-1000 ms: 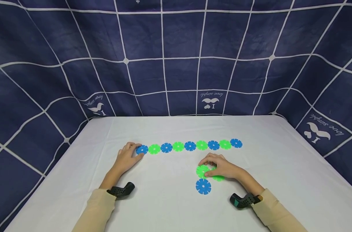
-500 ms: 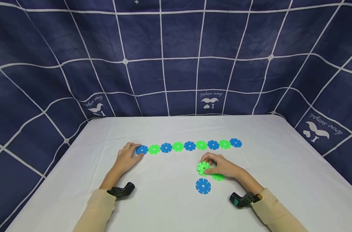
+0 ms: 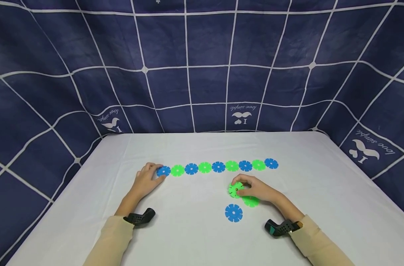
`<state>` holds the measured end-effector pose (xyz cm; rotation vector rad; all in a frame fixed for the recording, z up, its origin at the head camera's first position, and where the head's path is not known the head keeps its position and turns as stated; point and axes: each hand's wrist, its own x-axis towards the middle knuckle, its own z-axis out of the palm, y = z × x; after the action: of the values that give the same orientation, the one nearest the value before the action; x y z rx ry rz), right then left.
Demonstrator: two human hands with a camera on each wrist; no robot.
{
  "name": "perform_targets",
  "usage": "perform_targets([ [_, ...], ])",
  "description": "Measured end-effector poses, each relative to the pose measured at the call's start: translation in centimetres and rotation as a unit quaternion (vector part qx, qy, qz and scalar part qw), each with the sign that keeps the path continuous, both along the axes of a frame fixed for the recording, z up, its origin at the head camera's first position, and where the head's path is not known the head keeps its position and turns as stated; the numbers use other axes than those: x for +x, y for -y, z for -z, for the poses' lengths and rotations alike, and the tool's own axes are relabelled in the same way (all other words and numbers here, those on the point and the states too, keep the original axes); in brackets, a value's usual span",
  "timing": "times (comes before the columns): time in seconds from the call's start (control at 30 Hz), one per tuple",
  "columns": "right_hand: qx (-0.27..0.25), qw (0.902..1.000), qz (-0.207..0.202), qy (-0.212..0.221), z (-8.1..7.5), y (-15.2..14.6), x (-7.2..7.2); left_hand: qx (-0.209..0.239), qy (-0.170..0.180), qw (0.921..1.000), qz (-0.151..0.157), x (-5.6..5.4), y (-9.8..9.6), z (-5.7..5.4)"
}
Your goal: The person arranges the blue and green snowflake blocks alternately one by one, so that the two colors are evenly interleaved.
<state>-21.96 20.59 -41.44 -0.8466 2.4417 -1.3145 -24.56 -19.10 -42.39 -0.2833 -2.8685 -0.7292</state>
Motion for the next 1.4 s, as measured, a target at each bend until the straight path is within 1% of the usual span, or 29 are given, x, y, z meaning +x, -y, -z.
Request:
perform_targets([
  [0.1,0.001,0.9997,0.024,0.010,-0.2,-0.2,0.0,0.000,0.000,1.0000,-0.001,0.0,0.0,0.1],
  [0.2,0.000,0.9992,0.039,0.007,-0.3,-0.5,0.0,-0.001,0.001,1.0000,-0.002,-0.1,-0.1,0.2],
  [0.37,-0.036,0.9982,0.048,0.004,-0.6,-1.1,-0.3,-0.002,0.002,1.0000,-0.004,-0.1,-0.1,0.3],
  [0.5,-0.059,0.9963,0.063,0.003,-1.1,-1.6,-0.5,-0.003,0.000,1.0000,-0.002,-0.2,-0.2,0.2],
  [0.63,-0.058,0.9945,0.087,0.008,-1.9,-2.4,-0.8,-0.002,-0.003,1.0000,0.000,-0.2,-0.2,0.1],
  [0.7,-0.059,0.9931,0.099,0.018,-2.2,-2.8,-1.0,-0.002,-0.004,1.0000,-0.001,-0.3,-0.2,0.0],
  [0.83,-0.064,0.9905,0.119,0.026,-2.8,-3.6,-1.3,-0.003,-0.002,1.0000,-0.005,-0.3,-0.2,0.0],
  [1.0,-0.079,0.9871,0.139,0.010,-3.3,-4.7,-1.4,-0.006,0.001,0.9999,-0.009,-0.1,-0.1,0.3],
  [1.07,-0.089,0.9846,0.150,0.009,-3.4,-5.2,-1.6,-0.006,0.002,0.9999,-0.010,-0.1,0.0,0.3],
  [1.2,-0.104,0.9768,0.186,0.019,-3.4,-6.4,-1.7,-0.006,0.003,0.9999,-0.011,-0.1,-0.1,0.4],
  [1.4,-0.111,0.9642,0.240,0.024,-3.0,-8.2,-2.0,-0.005,-0.001,0.9999,-0.014,0.0,-0.2,0.3],
])
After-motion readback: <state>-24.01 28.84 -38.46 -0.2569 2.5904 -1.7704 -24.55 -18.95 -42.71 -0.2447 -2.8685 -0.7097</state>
